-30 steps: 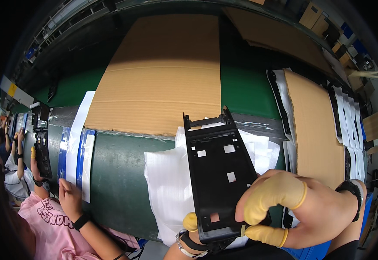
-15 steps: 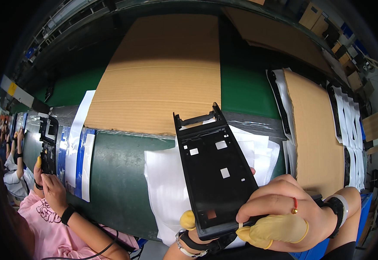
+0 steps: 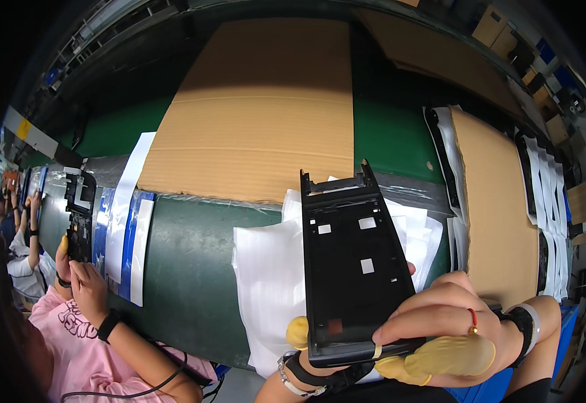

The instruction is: The recorder is assembling components into a black plastic housing, placing foam pads and handling parts on an electronics factory assembly line.

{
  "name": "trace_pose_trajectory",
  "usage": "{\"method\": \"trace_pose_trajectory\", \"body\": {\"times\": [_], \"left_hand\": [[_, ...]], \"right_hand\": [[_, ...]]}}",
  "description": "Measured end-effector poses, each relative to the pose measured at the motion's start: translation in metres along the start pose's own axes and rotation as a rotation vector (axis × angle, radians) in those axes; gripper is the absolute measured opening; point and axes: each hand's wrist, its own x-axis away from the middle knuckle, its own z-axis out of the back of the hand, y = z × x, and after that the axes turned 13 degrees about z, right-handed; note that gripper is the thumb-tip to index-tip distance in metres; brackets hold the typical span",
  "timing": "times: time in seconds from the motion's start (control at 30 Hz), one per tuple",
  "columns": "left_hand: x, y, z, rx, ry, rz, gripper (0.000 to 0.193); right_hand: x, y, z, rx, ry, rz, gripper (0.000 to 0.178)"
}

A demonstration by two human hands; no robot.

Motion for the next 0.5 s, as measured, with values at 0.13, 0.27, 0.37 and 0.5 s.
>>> {"method": "trace_pose_trajectory", "body": {"times": [0.13, 0.27, 0.37, 0.5], "left_hand": [[0.007, 0.001, 0.007, 0.024, -0.048, 0.07, 0.07], [0.005, -0.004, 0.011, 0.026, -0.122, 0.028, 0.072], [0.006, -0.005, 0.012, 0.041, -0.149, 0.017, 0.075], [0.008, -0.017, 0.024, 0.244, -0.29, -0.067, 0.08]], "right_hand": [[-0.002, -0.004, -0.001, -0.009, 0.0, 0.026, 0.026], [-0.003, -0.001, -0.005, 0.007, 0.038, 0.091, 0.026], [-0.002, -0.004, -0.004, -0.005, 0.028, 0.011, 0.023], [0.008, -0.017, -0.004, 0.131, -0.02, 0.056, 0.022]]}}
